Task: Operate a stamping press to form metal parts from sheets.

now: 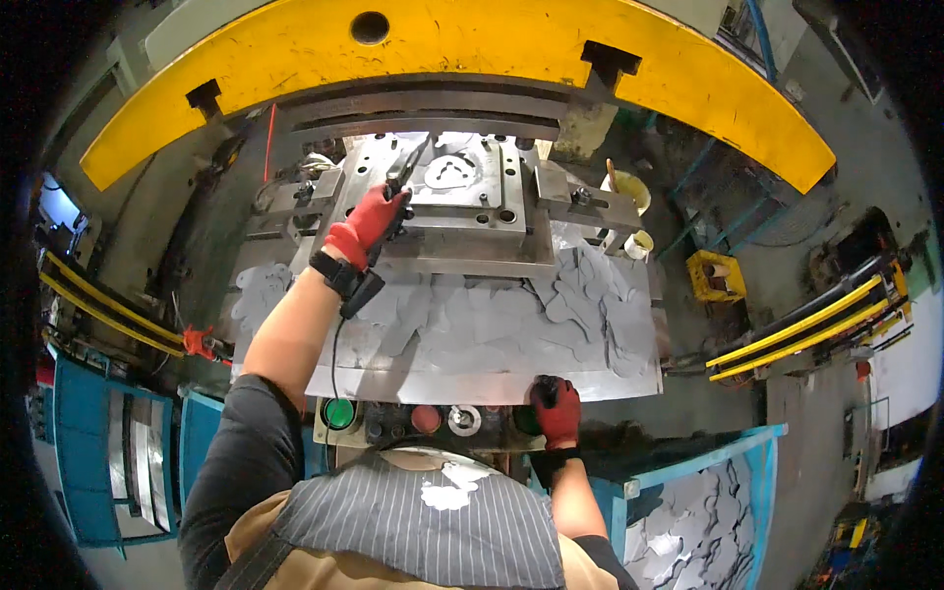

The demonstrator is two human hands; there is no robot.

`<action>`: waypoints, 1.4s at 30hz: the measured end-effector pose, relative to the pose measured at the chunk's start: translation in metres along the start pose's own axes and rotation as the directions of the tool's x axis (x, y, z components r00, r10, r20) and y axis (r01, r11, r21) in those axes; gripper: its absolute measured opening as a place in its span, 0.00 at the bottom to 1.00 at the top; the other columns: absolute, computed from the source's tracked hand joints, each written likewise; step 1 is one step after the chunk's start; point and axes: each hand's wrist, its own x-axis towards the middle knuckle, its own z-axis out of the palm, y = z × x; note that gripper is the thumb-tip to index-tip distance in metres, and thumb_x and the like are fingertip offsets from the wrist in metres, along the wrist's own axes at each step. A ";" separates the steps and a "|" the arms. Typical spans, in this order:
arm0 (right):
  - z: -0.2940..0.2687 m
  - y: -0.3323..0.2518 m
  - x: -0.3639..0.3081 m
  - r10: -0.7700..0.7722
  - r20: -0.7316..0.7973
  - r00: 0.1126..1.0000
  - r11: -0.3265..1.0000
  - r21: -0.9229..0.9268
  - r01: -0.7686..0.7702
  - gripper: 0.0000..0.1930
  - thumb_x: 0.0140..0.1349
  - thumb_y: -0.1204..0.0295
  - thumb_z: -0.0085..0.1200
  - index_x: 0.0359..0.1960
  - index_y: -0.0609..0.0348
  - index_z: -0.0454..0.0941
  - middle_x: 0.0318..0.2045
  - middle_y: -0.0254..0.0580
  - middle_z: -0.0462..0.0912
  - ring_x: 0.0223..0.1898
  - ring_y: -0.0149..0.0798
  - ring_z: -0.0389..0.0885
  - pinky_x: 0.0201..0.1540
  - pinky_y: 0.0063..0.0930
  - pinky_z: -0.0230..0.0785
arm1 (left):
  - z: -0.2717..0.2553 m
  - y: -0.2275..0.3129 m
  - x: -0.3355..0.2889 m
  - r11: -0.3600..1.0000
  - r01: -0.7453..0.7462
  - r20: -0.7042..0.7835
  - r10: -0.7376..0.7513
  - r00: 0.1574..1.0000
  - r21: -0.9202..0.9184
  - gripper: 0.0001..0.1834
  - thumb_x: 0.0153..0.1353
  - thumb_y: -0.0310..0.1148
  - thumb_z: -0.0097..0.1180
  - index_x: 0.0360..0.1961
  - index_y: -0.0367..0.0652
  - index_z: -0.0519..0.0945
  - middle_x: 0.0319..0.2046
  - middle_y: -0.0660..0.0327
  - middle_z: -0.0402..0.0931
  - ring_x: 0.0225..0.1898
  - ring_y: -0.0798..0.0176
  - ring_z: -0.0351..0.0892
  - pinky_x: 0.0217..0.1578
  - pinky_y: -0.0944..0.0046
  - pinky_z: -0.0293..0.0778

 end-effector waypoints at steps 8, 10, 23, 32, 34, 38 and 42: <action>-0.003 -0.015 0.002 0.023 0.064 0.998 0.977 0.209 -0.036 0.16 0.45 0.65 0.54 0.36 0.59 0.73 0.32 0.49 0.74 0.36 0.52 0.72 0.38 0.41 0.65 | -0.036 0.007 -0.123 0.997 0.074 -0.111 -0.074 0.991 -0.007 0.11 0.58 0.36 0.47 0.31 0.38 0.70 0.15 0.64 0.68 0.15 0.72 0.65 0.16 0.69 0.63; 0.002 0.005 0.000 -0.059 0.020 0.998 0.998 0.019 0.059 0.16 0.46 0.65 0.54 0.36 0.59 0.73 0.31 0.49 0.75 0.36 0.52 0.73 0.38 0.40 0.65 | -0.054 -0.010 -0.164 0.985 -0.007 -0.165 0.036 0.986 0.174 0.11 0.57 0.35 0.47 0.31 0.35 0.70 0.15 0.59 0.67 0.14 0.70 0.65 0.17 0.67 0.64; 0.006 0.009 0.007 -0.015 0.153 0.988 0.986 0.165 -0.011 0.16 0.47 0.65 0.55 0.36 0.60 0.70 0.32 0.52 0.75 0.37 0.52 0.73 0.38 0.39 0.65 | -0.160 -0.217 -0.280 0.859 0.509 -0.464 -0.472 0.749 -0.052 0.13 0.58 0.39 0.42 0.33 0.38 0.72 0.21 0.57 0.68 0.20 0.59 0.67 0.22 0.64 0.64; -0.049 0.023 0.039 0.216 0.102 0.971 0.864 0.443 -0.239 0.11 0.49 0.72 0.55 0.35 0.61 0.75 0.28 0.36 0.78 0.28 0.27 0.74 0.32 0.23 0.66 | -0.154 -0.200 -0.292 0.347 0.232 0.047 -0.468 0.883 -0.909 0.17 0.59 0.49 0.38 0.18 0.53 0.64 0.10 0.73 0.55 0.09 0.75 0.56 0.09 0.75 0.53; -0.079 0.029 0.060 0.214 -0.082 0.973 0.923 0.344 -0.174 0.14 0.48 0.71 0.56 0.36 0.63 0.74 0.27 0.36 0.78 0.26 0.26 0.73 0.29 0.21 0.66 | -0.116 -0.150 -0.283 0.716 0.056 -0.249 -0.314 0.916 -0.696 0.12 0.59 0.44 0.39 0.31 0.51 0.71 0.11 0.73 0.57 0.10 0.75 0.57 0.09 0.73 0.55; -0.125 0.067 0.123 0.169 -0.282 0.944 0.975 0.187 -0.119 0.19 0.49 0.65 0.55 0.41 0.63 0.71 0.33 0.46 0.77 0.36 0.36 0.75 0.39 0.28 0.65 | -0.063 -0.151 -0.280 0.826 0.159 -0.286 -0.358 0.889 -0.541 0.10 0.59 0.36 0.44 0.39 0.44 0.67 0.14 0.73 0.57 0.13 0.78 0.56 0.11 0.77 0.53; -0.150 0.097 0.209 0.222 -0.293 0.930 0.974 0.114 -0.197 0.23 0.48 0.58 0.56 0.41 0.61 0.72 0.35 0.46 0.78 0.38 0.41 0.75 0.40 0.29 0.65 | -0.025 -0.198 -0.300 0.874 0.164 -0.310 -0.329 0.892 -0.457 0.10 0.57 0.30 0.44 0.41 0.42 0.70 0.20 0.68 0.65 0.18 0.75 0.64 0.17 0.73 0.60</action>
